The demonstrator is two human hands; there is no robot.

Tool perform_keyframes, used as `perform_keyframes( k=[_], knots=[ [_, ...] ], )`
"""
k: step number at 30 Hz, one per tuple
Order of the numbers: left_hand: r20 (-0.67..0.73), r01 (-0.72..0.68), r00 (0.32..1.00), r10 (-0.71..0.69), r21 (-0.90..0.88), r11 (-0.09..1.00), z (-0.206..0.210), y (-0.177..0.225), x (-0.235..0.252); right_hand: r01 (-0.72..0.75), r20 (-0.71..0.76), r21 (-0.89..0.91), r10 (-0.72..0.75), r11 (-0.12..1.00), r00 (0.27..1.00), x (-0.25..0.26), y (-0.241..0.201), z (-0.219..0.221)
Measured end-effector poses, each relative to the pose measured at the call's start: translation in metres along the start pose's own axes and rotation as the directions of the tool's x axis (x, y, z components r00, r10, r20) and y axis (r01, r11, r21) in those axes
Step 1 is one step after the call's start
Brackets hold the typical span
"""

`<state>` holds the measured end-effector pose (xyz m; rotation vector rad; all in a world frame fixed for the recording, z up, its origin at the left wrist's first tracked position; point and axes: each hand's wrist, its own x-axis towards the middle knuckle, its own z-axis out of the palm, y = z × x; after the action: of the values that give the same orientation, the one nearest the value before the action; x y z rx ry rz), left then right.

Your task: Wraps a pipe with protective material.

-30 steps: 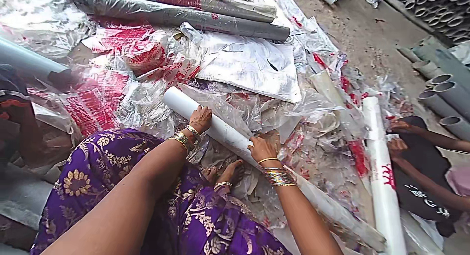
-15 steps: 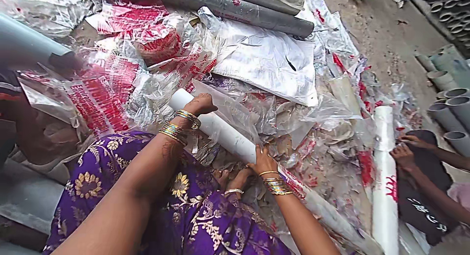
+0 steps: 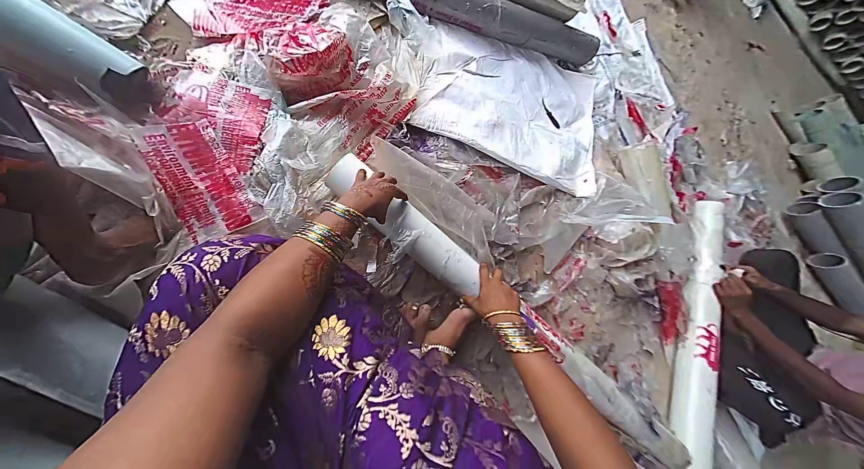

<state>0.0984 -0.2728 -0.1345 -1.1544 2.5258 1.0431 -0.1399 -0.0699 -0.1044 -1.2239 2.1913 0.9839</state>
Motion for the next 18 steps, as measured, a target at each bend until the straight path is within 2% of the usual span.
perform_keyframes(
  k=[6, 10, 13, 18],
  knots=[
    [-0.033, -0.08, 0.996, 0.078, -0.061, 0.995, 0.02, 0.007, 0.005, 0.013, -0.005, -0.004, -0.013, 1.0, 1.0, -0.002, 0.001, 0.0],
    [-0.053, -0.1, 0.994, 0.093, -0.136, 0.986, 0.016, 0.004, 0.01, 0.021, -0.018, 0.002, -0.021, 1.0, 1.0, -0.002, 0.002, 0.001],
    [-0.089, -0.05, 0.995, 0.038, -0.142, 0.989, 0.013, 0.01, 0.013, 0.02, -0.02, 0.014, -0.02, 1.0, 1.0, -0.003, 0.002, 0.003],
    [-0.189, 0.044, 0.977, -0.096, -0.259, 0.965, 0.008, 0.021, 0.016, 0.02, -0.034, 0.033, -0.019, 0.999, 0.999, -0.003, 0.005, 0.006]
  ],
)
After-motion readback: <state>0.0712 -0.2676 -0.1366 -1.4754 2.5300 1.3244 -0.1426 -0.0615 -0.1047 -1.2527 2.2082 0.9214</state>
